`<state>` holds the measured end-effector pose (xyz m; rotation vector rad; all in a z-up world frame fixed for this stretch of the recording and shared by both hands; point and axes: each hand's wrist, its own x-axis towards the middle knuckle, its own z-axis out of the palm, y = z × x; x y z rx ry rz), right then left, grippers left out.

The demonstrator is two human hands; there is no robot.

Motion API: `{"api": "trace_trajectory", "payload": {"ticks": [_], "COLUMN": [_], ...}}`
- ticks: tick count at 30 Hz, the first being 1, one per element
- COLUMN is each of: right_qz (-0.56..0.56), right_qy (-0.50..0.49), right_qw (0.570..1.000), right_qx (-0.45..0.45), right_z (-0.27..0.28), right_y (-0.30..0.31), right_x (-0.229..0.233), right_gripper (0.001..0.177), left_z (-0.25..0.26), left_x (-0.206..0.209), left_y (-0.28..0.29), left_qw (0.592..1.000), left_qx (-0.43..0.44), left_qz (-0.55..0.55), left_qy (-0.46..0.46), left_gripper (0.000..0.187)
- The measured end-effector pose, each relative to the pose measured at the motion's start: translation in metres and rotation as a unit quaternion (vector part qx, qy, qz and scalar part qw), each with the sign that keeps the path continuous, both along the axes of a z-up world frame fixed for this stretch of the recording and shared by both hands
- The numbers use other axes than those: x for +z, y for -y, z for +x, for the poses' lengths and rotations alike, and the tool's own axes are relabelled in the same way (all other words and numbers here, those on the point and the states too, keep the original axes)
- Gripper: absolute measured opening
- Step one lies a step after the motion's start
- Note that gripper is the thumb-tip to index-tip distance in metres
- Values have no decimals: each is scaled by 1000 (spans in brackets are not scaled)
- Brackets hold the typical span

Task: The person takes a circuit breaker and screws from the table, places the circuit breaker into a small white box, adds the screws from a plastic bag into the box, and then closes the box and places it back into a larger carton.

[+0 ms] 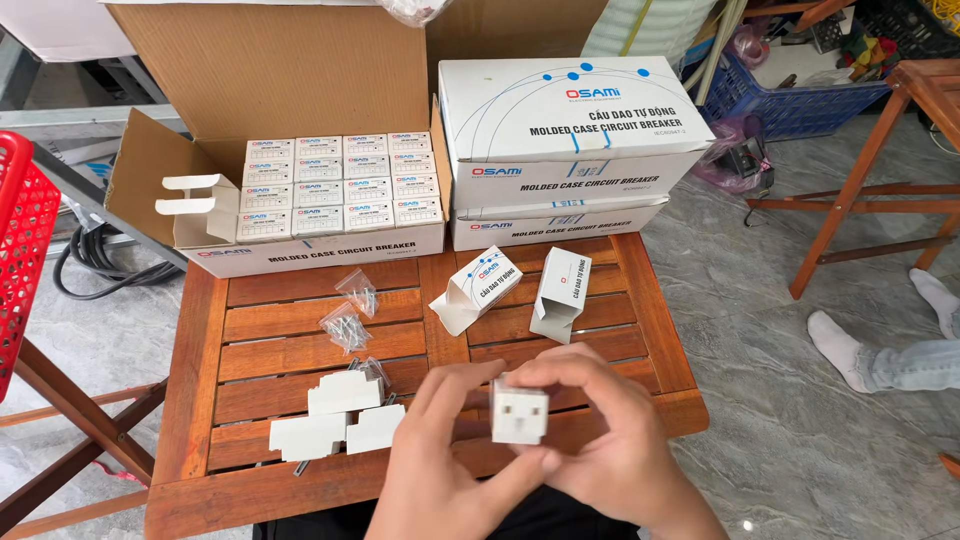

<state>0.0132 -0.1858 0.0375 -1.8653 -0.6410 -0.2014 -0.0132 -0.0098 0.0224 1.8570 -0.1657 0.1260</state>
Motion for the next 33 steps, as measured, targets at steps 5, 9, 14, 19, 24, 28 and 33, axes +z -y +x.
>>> {"api": "trace_trajectory", "payload": {"ticks": [5, 9, 14, 19, 24, 28, 33], "right_qz": [-25, -42, 38, 43, 9, 11, 10], "right_qy": [-2, -37, -70, -22, -13, 25, -40], "right_qw": [1000, 998, 996, 998, 1000, 1000, 995], "right_qx": [8, 9, 31, 33, -22, 7, 86], "right_z": [0, 1, 4, 2, 0, 5, 6], "right_y": [-1, 4, 14, 15, 10, 4, 11], "right_x": [-1, -10, -32, -20, -21, -16, -11], "right_gripper": [36, 42, 46, 44, 45, 41, 51], "left_z": [0, -2, -1, 0, -3, -2, -4], "left_x": [0, -7, -23, -19, -17, -18, -19], "left_y": [5, 2, -2, -5, 2, 3, 3], "left_qw": [978, 938, 903, 879, 936, 891, 824], "left_qx": [21, 1, -46, -82, 14, 11, -27], "left_qz": [-140, -264, -379, -372, -286, -356, -487], "left_qy": [-153, -225, -195, -288, -205, -282, -289], "left_gripper": [54, 62, 49, 45, 50, 63, 45]}}
